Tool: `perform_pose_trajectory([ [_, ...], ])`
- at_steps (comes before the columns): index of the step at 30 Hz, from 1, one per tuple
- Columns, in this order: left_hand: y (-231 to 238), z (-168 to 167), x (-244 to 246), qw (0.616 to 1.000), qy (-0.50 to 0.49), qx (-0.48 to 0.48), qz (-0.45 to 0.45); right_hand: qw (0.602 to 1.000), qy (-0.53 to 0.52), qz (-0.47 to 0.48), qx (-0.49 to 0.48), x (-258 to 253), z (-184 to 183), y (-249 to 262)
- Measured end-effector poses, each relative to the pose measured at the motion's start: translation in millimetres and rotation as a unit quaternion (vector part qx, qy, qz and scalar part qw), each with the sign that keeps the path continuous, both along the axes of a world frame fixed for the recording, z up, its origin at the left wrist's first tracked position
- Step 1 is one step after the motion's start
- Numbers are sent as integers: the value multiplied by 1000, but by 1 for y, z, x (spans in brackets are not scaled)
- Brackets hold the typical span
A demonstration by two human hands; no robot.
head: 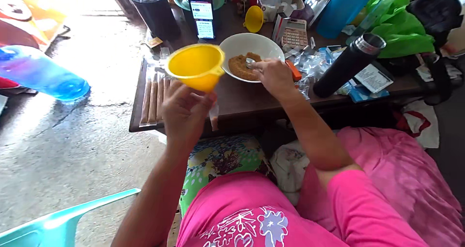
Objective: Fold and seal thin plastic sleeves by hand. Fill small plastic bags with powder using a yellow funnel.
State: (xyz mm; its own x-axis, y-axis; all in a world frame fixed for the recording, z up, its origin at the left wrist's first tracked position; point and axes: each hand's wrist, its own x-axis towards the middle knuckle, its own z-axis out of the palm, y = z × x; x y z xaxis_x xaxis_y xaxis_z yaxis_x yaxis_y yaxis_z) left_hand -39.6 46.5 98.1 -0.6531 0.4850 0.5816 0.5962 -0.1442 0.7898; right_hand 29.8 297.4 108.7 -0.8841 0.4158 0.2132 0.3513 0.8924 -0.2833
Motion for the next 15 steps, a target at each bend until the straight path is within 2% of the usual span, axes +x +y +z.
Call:
perform_pose_trajectory([
  [2, 7, -18, 3, 1000, 5, -29, -2, 991, -121, -49, 11, -13, -1, 19],
  [5, 11, -36, 6, 997, 12, -78, 12, 979, -194, -69, -5, -25, 0, 27],
  [8, 14, -48, 6, 996, 1, -91, 16, 976, -198, -87, -42, -27, 10, 24],
  [15, 20, -55, 2, 993, 6, -113, 25, 980, -179, -76, 48, -19, 19, 20],
])
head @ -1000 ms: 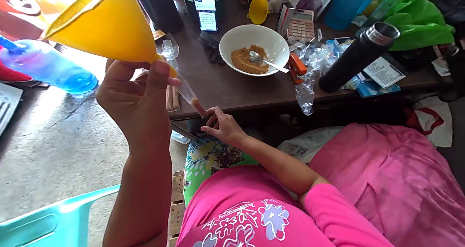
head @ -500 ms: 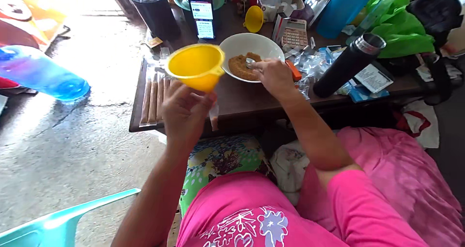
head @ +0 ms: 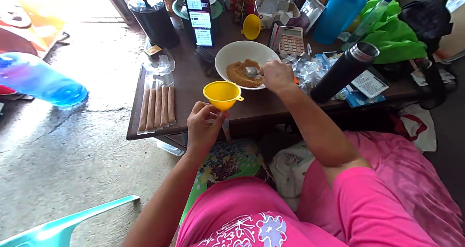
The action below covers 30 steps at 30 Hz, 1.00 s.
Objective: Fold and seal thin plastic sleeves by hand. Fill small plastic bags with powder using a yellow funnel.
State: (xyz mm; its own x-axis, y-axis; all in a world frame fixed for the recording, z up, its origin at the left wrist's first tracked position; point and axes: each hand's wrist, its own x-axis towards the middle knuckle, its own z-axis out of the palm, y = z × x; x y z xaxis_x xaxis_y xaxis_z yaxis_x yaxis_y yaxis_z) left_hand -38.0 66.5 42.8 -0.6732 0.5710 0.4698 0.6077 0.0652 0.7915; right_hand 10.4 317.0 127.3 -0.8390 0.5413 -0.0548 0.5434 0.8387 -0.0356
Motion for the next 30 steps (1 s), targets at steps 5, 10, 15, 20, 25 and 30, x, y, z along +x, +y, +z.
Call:
perform_pose_trajectory([
  [5, 6, -1, -5, 1000, 18, -24, 9, 998, 46, 33, -19, 13, 8, 7],
  [10, 17, -2, -16, 997, 5, -62, 40, 993, 107, 36, -35, 32, 33, 9],
  [15, 31, 5, -27, 996, 3, -76, 55, 976, 174, 126, 18, 55, 57, -14],
  [20, 36, 10, -28, 994, 4, -85, 62, 951, 212, 206, 92, 66, 57, -31],
  [25, 32, 5, -25, 995, 10, -83, 62, 993, 75, 75, 57, 32, 39, 2],
  [30, 28, 6, -21, 995, 6, -82, 64, 998, -15, 53, 37, 8, 8, 8],
])
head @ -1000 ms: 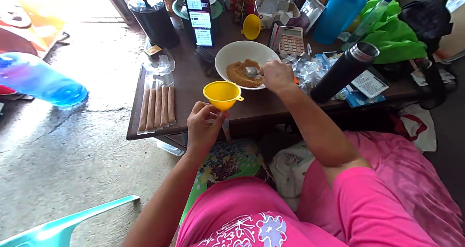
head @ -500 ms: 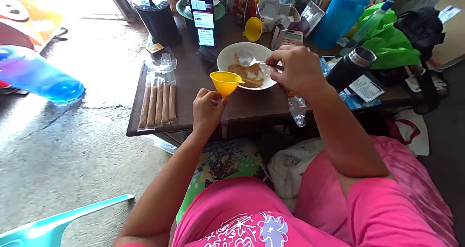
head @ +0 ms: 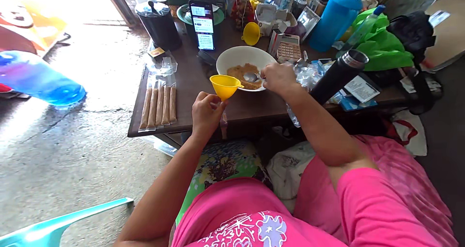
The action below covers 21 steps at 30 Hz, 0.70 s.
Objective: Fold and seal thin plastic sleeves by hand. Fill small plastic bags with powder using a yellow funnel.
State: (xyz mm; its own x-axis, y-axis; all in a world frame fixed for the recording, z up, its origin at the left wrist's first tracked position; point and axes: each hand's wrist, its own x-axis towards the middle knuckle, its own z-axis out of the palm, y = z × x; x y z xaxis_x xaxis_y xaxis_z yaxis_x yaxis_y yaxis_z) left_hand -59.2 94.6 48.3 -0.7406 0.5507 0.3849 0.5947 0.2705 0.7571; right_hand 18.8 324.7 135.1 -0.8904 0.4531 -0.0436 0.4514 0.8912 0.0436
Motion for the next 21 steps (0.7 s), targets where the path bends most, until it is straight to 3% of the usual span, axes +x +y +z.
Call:
perform_pose_trajectory([
  [13, 8, 0, 0, 1000, -14, -9, -9, 996, 88, -20, -23, 30, 29, 13],
  [21, 15, 1, -5, 1000, -10, -20, -11, 974, 200, 108, 1, 59, 47, -26],
])
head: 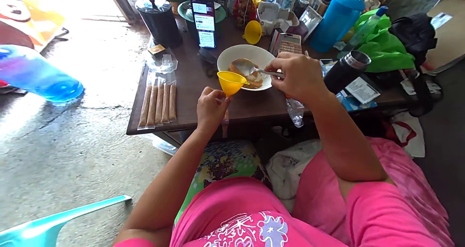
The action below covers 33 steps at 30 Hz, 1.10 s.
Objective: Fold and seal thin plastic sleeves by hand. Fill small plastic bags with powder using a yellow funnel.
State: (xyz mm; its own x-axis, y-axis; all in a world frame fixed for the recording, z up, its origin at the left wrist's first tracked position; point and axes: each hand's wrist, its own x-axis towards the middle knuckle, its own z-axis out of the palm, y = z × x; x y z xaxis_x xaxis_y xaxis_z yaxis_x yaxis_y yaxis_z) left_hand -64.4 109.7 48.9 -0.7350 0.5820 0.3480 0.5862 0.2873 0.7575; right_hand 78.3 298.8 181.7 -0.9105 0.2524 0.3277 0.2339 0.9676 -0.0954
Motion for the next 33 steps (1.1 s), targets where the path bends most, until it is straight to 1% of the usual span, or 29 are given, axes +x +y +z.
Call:
perform_pose_trajectory([
  [1, 0, 0, 0, 1000, 2, -1, -1, 1000, 15, 8, 10, 0, -2, -1],
  [3, -1, 0, 0, 1000, 2, -2, 0, 1000, 22, -11, 12, -5, -8, 5],
  [6, -5, 2, 4, 1000, 13, 23, -5, 996, -52, -70, -33, -19, -25, 22],
  [8, -11, 4, 6, 998, 28, 51, -21, 991, -98, -80, -54, -27, -41, 28],
  [12, -28, 11, 13, 988, 53, 130, -66, 985, -131, -74, -81, -32, -58, 28],
  [16, -44, 28, 23, 968, 50, 228, -87, 981, -144, -94, -85, -25, -58, 21],
  [18, -51, 34, 26, 957, 39, 272, -91, 989, -98, -85, -77, -19, -59, 15],
  [20, -54, 39, 30, 954, 47, 283, -91, 994, 8, -28, -106, -10, -61, 6],
  [21, -55, 41, 33, 954, 60, 279, -96, 988, 67, 17, -135, -5, -62, -2],
  [23, -54, 44, 39, 951, 79, 279, -108, 954, 148, 133, -224, 1, -70, -24],
  [25, -55, 50, 41, 948, 84, 283, -115, 903, 179, 235, -312, 3, -83, -52],
  [26, -55, 52, 41, 948, 86, 281, -125, 881, 189, 259, -347, 4, -89, -66],
  [28, -55, 55, 41, 946, 87, 277, -141, 845, 212, 268, -411, 6, -98, -90],
  [30, -57, 57, 43, 947, 79, 281, -135, 815, 233, 273, -455, 2, -114, -107],
  [31, -58, 59, 44, 948, 73, 282, -129, 810, 234, 271, -464, 1, -124, -111],
  [33, -61, 58, 46, 950, 69, 279, -122, 814, 216, 267, -468, 2, -136, -115],
])
